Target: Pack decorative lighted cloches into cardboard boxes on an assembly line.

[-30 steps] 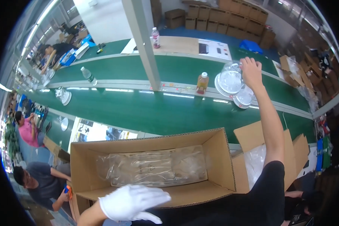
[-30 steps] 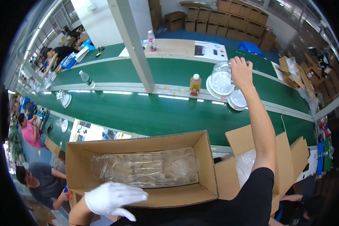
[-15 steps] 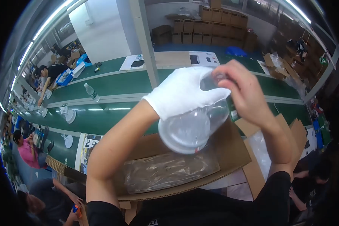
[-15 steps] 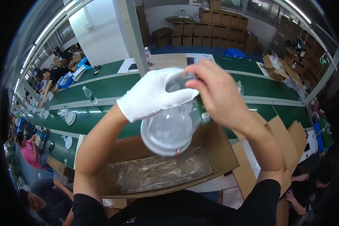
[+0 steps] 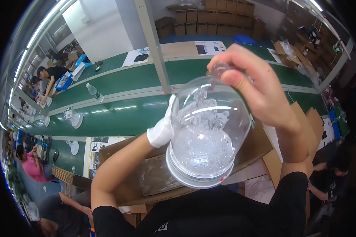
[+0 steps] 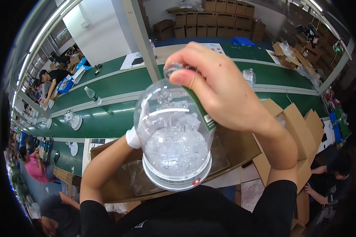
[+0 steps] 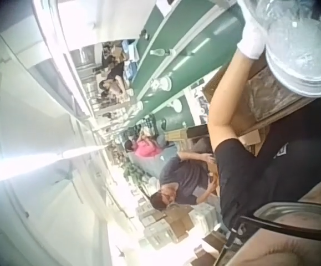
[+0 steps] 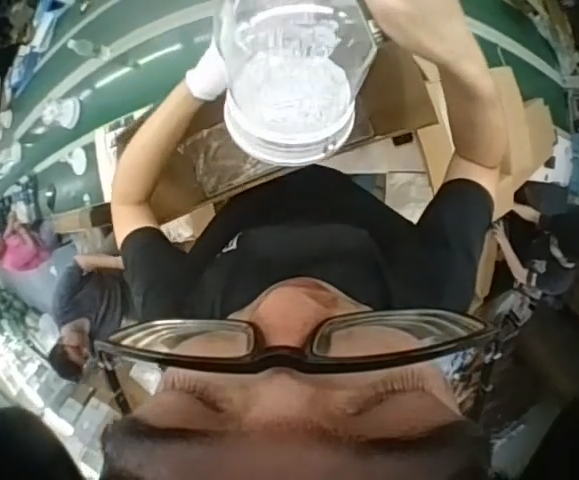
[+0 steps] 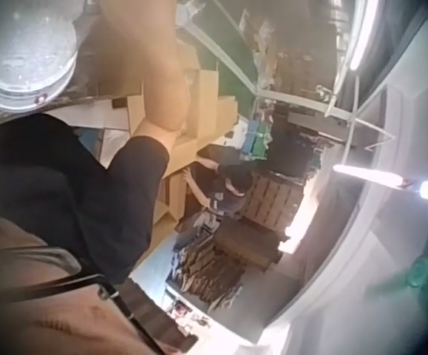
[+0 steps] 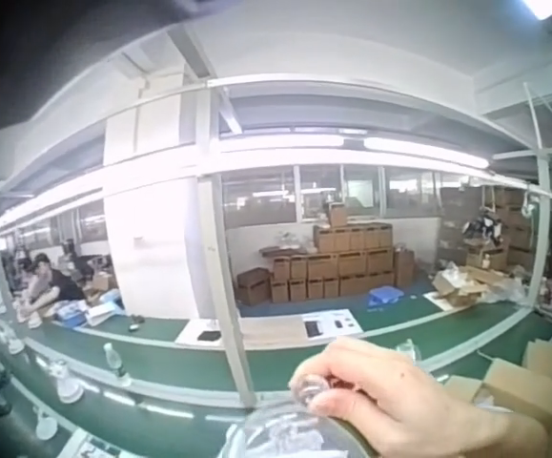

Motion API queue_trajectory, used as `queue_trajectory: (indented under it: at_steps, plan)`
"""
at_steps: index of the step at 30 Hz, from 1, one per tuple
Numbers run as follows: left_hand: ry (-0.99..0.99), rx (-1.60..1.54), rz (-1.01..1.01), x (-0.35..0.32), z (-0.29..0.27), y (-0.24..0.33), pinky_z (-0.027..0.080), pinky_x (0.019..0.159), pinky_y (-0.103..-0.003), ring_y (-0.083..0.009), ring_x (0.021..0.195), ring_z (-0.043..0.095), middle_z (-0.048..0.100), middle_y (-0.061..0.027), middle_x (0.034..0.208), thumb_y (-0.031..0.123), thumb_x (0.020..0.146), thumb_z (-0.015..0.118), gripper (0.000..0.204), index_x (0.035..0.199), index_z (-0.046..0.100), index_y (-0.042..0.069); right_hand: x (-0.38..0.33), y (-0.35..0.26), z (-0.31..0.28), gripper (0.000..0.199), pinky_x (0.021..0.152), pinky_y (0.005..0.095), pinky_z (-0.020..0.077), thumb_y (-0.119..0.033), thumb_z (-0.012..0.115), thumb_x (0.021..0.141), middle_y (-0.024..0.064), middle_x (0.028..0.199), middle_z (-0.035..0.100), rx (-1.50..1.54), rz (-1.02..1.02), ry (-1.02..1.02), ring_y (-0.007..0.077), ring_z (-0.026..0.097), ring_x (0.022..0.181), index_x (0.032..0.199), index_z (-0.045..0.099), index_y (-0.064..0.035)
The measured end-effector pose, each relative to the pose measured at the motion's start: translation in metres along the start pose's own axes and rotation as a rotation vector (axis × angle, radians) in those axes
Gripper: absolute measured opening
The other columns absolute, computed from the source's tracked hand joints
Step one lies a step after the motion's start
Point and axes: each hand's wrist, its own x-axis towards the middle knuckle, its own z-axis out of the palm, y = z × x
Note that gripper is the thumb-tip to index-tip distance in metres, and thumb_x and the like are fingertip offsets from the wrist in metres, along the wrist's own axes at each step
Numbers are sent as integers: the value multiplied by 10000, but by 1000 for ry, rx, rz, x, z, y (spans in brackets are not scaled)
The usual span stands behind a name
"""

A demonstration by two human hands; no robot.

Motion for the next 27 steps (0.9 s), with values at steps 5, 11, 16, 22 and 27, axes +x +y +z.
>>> queue_trajectory:
  at_steps: [5,11,16,22,27]
  plan:
    - [77,367,241,-32,7,10,301,1165,-410,-290,1404,362,355,-172,1519,563,800,740,1118,1566,121,35,9,-21,0,157,804,259,418,-42,498,898,67,932,554,-101,-22,-11,156,533,867,1000,605,11]
    - [344,951,435,-44,40,98,434,1033,-403,-331,1235,533,537,-216,1314,324,722,820,806,1359,457,-9,36,-36,40,143,753,367,416,-26,621,845,144,902,499,-246,-183,13,325,499,839,978,589,12]
    - [599,1536,699,-41,26,59,348,1109,-495,-510,1309,412,399,-351,1406,347,847,716,834,1429,320,-102,47,-16,50,145,810,419,410,-87,631,867,160,932,518,-347,-239,32,366,518,907,971,569,-6]
    - [346,2259,851,-54,7,13,386,1044,-556,-264,1317,481,554,-27,1368,274,682,729,458,1122,712,151,75,23,61,242,803,422,420,-248,599,947,135,937,607,-451,-270,33,333,585,932,955,607,-6]
    - [166,2316,780,-29,15,46,447,988,-446,-262,1168,552,610,-64,1199,220,773,623,389,1142,673,107,77,22,74,254,777,394,409,-273,629,932,109,909,648,-524,-379,66,254,625,922,895,659,-23]
